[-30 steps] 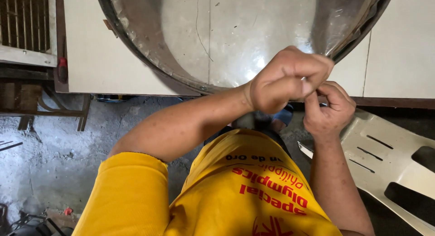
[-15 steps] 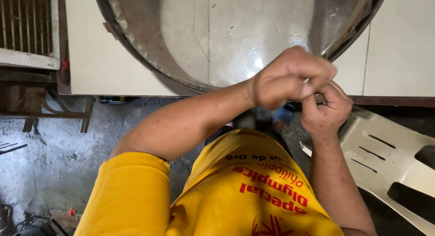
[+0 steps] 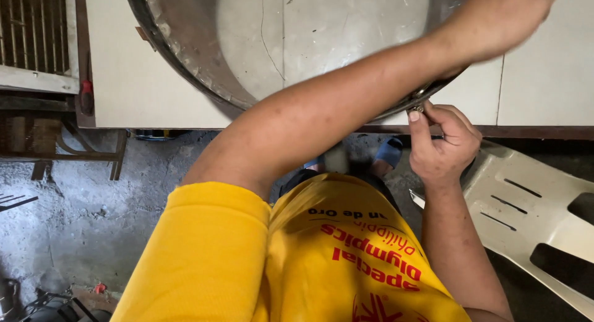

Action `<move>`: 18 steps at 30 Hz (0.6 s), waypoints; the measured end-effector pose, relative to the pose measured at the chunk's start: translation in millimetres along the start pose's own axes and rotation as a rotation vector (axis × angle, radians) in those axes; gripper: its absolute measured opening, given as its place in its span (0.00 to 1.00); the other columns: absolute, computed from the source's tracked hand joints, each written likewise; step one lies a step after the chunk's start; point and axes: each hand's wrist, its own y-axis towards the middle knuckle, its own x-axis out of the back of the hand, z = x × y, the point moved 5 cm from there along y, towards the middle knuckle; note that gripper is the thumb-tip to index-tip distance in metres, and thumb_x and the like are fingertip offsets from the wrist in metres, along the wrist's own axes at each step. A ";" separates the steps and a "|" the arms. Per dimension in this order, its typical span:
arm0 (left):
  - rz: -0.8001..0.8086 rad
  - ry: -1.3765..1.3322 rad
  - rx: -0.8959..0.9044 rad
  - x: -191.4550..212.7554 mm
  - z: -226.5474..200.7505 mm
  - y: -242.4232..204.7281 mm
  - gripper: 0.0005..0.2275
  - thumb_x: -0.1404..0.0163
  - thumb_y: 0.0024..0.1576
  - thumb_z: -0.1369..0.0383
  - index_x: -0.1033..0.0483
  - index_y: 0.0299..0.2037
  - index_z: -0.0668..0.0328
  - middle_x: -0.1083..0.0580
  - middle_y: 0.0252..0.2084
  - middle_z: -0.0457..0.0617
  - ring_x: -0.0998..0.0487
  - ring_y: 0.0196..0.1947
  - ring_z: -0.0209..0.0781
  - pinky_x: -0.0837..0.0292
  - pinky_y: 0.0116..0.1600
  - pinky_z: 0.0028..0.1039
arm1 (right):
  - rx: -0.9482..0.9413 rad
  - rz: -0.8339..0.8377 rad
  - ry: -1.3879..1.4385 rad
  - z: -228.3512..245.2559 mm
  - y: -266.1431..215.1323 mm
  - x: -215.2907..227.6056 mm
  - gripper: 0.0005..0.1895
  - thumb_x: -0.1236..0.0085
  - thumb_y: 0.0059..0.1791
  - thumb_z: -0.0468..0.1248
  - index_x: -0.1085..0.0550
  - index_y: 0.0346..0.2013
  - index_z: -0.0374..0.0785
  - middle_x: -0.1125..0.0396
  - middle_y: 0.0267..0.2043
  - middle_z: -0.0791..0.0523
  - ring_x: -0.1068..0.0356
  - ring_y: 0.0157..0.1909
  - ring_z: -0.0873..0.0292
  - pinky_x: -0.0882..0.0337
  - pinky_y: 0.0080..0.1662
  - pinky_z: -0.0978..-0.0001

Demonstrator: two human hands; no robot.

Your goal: The person assembles a drum by attaching a metal rim to the drumhead using bolts and nuts. They use a wrench to tighten the bolts around the rim and then secure the nuts by hand.

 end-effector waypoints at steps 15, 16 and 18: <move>0.316 -0.397 -0.409 81.6 -102.8 -119.7 0.06 0.67 0.55 0.72 0.42 0.25 0.54 0.42 0.23 0.42 0.44 0.24 0.34 0.46 0.30 0.27 | -0.052 0.005 0.020 -2.4 -1.9 -0.7 0.09 0.38 0.56 0.29 0.24 0.37 0.21 0.30 0.34 0.45 0.32 0.36 0.51 0.33 0.40 0.62; 0.352 -0.371 -0.430 81.9 -100.6 -126.5 0.05 0.65 0.53 0.70 0.42 0.25 0.57 0.43 0.23 0.43 0.45 0.25 0.36 0.48 0.32 0.30 | -0.070 0.011 0.013 -4.3 -2.8 -0.2 0.10 0.39 0.55 0.29 0.26 0.33 0.23 0.33 0.30 0.48 0.37 0.32 0.54 0.37 0.38 0.63; 0.379 -0.399 -0.424 79.6 -93.8 -132.0 0.06 0.64 0.52 0.69 0.42 0.24 0.56 0.42 0.22 0.43 0.45 0.24 0.35 0.48 0.30 0.28 | -0.091 0.008 0.009 0.2 -0.6 -0.7 0.13 0.39 0.55 0.27 0.31 0.28 0.28 0.41 0.26 0.52 0.45 0.31 0.57 0.44 0.36 0.64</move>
